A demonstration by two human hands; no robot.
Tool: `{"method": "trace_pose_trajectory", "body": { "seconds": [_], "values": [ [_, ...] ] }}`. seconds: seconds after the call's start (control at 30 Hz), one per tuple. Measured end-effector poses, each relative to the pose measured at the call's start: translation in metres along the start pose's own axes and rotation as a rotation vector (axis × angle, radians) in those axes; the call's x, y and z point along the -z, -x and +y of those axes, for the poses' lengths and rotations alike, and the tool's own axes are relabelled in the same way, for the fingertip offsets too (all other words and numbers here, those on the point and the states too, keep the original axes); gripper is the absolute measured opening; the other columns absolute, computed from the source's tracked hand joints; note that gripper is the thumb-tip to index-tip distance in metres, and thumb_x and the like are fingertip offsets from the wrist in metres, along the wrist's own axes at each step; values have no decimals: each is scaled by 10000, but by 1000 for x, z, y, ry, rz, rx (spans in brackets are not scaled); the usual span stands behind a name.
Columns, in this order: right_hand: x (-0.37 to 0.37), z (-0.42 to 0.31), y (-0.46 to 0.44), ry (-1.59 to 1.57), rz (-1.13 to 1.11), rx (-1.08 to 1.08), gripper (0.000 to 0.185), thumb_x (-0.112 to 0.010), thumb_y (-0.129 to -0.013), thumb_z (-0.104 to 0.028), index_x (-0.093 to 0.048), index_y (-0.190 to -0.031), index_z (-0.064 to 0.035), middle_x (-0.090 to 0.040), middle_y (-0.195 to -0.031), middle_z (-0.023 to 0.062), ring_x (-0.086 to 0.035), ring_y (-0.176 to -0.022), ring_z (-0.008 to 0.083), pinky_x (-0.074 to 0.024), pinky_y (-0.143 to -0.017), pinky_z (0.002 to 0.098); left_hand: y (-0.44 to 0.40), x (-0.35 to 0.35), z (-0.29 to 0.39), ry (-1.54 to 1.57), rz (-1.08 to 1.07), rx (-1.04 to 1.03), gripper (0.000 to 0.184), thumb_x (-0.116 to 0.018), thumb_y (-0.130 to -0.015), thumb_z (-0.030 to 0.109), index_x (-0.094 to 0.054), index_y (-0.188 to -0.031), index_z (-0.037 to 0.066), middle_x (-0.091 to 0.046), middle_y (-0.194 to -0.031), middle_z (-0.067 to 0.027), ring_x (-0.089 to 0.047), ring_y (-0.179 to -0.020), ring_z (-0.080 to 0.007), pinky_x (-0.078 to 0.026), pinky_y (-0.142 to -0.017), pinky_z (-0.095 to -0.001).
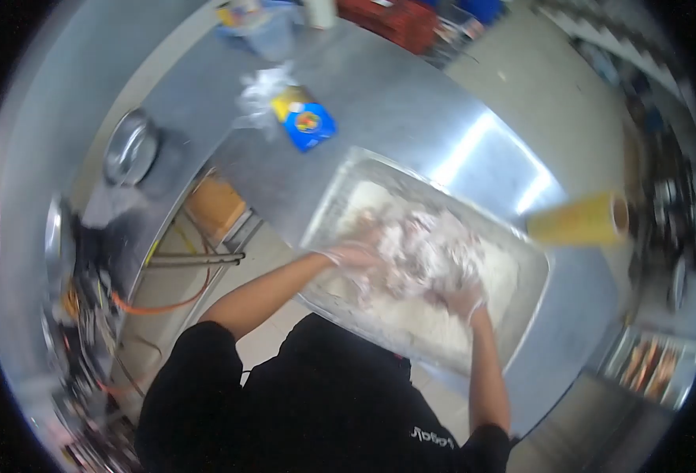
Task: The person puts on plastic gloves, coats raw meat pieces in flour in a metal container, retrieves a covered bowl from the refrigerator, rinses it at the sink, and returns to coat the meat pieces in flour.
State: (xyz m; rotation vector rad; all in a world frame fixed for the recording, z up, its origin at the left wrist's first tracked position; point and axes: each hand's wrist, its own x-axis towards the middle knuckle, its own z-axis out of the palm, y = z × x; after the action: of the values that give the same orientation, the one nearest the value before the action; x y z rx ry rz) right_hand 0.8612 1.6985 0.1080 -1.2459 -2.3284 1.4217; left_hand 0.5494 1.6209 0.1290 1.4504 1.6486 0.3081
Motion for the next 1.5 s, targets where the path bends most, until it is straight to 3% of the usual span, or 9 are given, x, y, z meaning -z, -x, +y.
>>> {"method": "trace_pose_trajectory", "body": {
  "seconds": [0.07,0.2,0.33,0.5,0.6,0.9,1.03,1.23,1.5],
  "values": [
    [29,22,4,-757,-193,-257,517,-575,-902,-333,-562,-1224,71,-660,-1124,182,-637,-1034,246,-497,-923,391,-10,24,11,130,7,70,1064,-707,-749,523,-168,-1501,-2,-326,-1479,-262,-290,-1404,-331,-361,-1086,-408],
    [32,52,-32,-881,180,-368,499,-531,-944,-434,-568,-1303,-89,-592,-1262,183,-576,-1163,287,-441,-1008,409,-90,-4,9,513,-173,335,1104,-618,-785,640,-89,-1509,-4,-331,-1477,-264,-343,-1373,-367,-273,-1141,-447],
    [10,32,-81,-487,108,-307,619,-541,-924,-505,-509,-1363,-70,-502,-1364,197,-509,-1230,338,-401,-1027,444,-97,-5,62,51,-68,305,954,-581,-842,615,-198,-1507,48,-349,-1473,-242,-330,-1384,-348,-302,-1126,-480],
    [3,-14,-85,-200,100,-581,770,-671,-845,-496,-460,-1342,53,-585,-1216,259,-637,-1039,340,-585,-643,386,-95,-35,52,734,-183,302,740,-624,-878,440,-347,-1453,63,-380,-1466,-192,-348,-1378,-323,-333,-1107,-456],
    [18,-47,-43,-126,-206,-540,748,-621,-830,-588,-445,-1403,-140,-504,-1364,177,-584,-1142,316,-497,-897,383,-74,-17,23,803,-231,280,653,-630,-877,400,-435,-1391,47,-380,-1467,-183,-377,-1357,-324,-328,-1114,-412],
    [-27,-105,8,966,-549,-173,929,-582,-854,-573,-6,-1537,-318,28,-1612,45,-212,-1420,398,-298,-1111,512,-11,-15,-24,-625,-10,-483,693,-634,-800,352,-469,-1336,-55,-264,-1466,-349,-213,-1417,-426,-183,-1169,-483],
    [-58,-87,-47,944,-581,-103,984,-642,-821,-497,-15,-1542,-259,10,-1594,157,-270,-1397,409,-322,-1116,438,-29,-51,-32,-814,-3,-378,454,-614,-677,177,-626,-956,-181,-383,-1359,-403,-368,-1331,-452,-279,-1130,-473],
    [-70,-36,-46,640,-312,-131,866,-600,-821,-315,-127,-1532,-172,-149,-1566,198,-425,-1319,368,-376,-1090,348,-56,-30,-41,-661,-236,-201,484,-590,-715,89,-598,-1158,-107,-611,-1154,-300,-651,-1004,-367,-516,-874,-354],
    [-25,-70,11,173,113,-220,634,-661,-778,-171,-417,-1364,-170,-504,-1359,184,-539,-1197,317,-450,-1010,367,-35,0,-8,588,18,-85,744,-777,-730,104,-427,-1365,-64,-538,-1283,-257,-563,-1160,-291,-461,-982,-357]
  ]
}}
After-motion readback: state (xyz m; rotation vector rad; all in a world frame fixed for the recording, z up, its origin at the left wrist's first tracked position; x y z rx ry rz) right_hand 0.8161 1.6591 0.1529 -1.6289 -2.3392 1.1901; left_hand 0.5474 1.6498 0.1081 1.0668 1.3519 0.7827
